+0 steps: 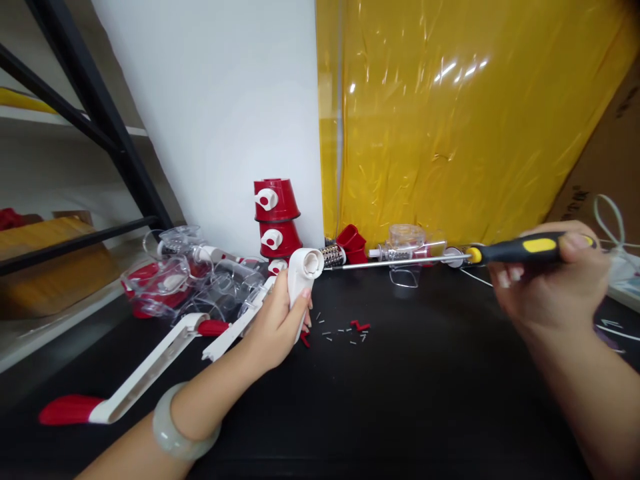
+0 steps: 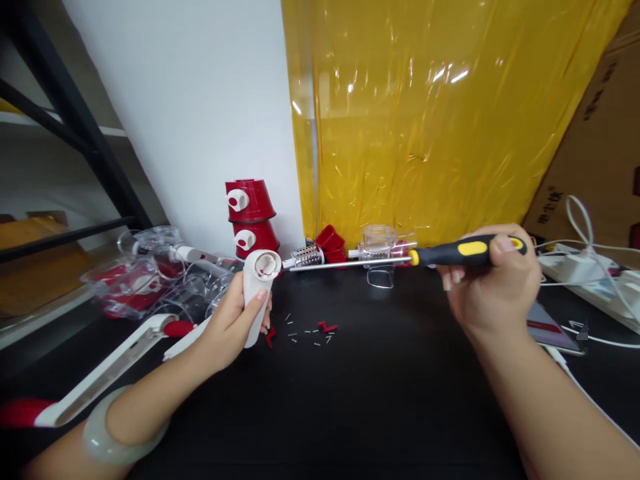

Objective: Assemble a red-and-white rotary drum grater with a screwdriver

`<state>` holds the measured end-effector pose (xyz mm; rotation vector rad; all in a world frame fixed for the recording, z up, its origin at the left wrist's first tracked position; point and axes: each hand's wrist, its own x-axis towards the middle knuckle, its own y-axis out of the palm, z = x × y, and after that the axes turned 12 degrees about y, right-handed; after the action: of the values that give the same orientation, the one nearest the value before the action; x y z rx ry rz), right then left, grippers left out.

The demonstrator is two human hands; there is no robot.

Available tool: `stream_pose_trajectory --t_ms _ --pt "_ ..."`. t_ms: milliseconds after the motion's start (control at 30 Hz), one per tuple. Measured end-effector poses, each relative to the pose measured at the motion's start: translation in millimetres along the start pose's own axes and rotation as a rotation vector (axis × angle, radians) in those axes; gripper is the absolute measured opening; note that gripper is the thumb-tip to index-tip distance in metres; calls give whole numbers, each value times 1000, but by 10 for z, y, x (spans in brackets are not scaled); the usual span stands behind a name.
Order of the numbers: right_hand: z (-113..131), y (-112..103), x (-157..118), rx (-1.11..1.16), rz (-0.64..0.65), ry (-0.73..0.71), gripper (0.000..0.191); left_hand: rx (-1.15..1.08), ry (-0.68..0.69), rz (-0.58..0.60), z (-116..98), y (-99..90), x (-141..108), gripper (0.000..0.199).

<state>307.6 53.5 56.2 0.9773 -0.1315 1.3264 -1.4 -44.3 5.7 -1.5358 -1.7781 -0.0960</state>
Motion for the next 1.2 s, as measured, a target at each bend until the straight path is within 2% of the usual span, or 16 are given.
stream_pose_trajectory --t_ms 167,367,667,1200 --pt "-19 83 -181 -40 -26 -40 13 25 5 47 16 16 3 22" --pt "-26 63 -220 -84 -41 -164 14 39 16 53 37 19 -1 22" --pt "-50 69 -233 -96 -34 -193 14 84 47 68 30 2 11 20" --pt "-49 67 -285 -104 9 -215 18 163 10 74 50 12 11 19"
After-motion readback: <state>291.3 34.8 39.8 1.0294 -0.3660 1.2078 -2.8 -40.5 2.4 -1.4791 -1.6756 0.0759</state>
